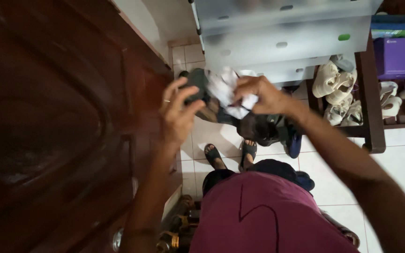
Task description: The person wipes several pairs of shoes with a white cloth, handling them one at a time. They pick up each shoe, wipe the exterior surfaces, and place them back on the floor or into a shoe rack.
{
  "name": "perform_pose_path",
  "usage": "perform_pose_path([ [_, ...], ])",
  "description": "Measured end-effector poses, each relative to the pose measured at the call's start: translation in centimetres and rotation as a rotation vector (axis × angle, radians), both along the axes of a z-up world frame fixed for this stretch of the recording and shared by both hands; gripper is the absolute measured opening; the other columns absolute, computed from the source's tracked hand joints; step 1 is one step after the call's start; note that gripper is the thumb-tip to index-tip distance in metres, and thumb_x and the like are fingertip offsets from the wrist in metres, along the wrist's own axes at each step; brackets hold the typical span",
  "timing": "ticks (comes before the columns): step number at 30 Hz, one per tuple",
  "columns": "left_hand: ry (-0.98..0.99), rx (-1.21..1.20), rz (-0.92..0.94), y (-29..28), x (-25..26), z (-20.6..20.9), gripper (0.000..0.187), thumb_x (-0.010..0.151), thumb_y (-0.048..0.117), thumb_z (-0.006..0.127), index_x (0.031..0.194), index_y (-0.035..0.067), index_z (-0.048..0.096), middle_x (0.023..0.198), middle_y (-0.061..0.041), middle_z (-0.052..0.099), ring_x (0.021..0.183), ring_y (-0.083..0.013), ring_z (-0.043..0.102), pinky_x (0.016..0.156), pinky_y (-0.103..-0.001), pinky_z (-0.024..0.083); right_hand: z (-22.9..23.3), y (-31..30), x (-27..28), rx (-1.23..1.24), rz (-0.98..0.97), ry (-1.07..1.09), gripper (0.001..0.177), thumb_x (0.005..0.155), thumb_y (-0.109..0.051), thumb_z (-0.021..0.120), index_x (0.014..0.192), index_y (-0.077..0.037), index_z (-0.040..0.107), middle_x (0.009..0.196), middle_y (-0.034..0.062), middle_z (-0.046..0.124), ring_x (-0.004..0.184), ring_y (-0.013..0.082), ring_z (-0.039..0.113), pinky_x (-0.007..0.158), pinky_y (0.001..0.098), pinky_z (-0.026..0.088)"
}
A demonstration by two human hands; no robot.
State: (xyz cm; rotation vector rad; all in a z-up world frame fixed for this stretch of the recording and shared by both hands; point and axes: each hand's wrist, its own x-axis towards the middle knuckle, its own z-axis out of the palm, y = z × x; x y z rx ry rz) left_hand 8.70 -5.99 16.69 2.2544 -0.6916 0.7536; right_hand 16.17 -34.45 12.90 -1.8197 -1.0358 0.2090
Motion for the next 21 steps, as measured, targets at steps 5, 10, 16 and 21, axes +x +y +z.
perform_pose_path([
  [5,-0.050,0.050,0.139,3.0,-0.2,-0.1,0.030,0.070,-0.015,0.072,0.087,0.009,0.075,0.123,-0.005,0.063,0.135,-0.0331,0.053,0.107,-0.047,0.053,-2.7,-6.7,2.3,-0.760,-0.127,0.156,0.037,0.078,0.003,0.072,0.111,-0.014,0.075,0.121,0.0112,0.070,0.113,0.0317,0.065,0.098,0.0441,0.054],
  [10,-0.007,-0.096,0.196,3.7,0.4,-1.3,0.035,0.073,-0.017,0.070,0.093,0.011,0.073,0.130,-0.007,0.058,0.139,-0.0385,0.049,0.110,-0.040,0.053,-1.9,-6.8,2.2,-0.158,-0.303,0.130,0.040,0.072,0.010,0.069,0.107,-0.009,0.073,0.121,0.0140,0.071,0.116,0.0294,0.067,0.099,0.0431,0.058],
  [16,-0.065,-0.149,0.272,5.6,1.5,-1.6,0.037,0.071,-0.022,0.069,0.093,0.009,0.069,0.130,-0.005,0.058,0.141,-0.0341,0.051,0.117,-0.045,0.051,-2.4,-8.0,-0.4,-0.351,-0.131,0.062,0.033,0.071,0.004,0.068,0.099,-0.011,0.078,0.113,0.0150,0.074,0.106,0.0258,0.071,0.089,0.0396,0.062],
  [21,-0.038,-0.130,0.261,7.3,1.3,-1.1,0.033,0.075,-0.017,0.076,0.095,0.008,0.070,0.130,-0.007,0.056,0.140,-0.0360,0.048,0.117,-0.047,0.050,-3.8,-10.9,-2.0,-0.507,-0.377,0.208,0.032,0.075,0.011,0.063,0.095,-0.010,0.077,0.108,0.0111,0.077,0.102,0.0246,0.074,0.081,0.0399,0.063],
])
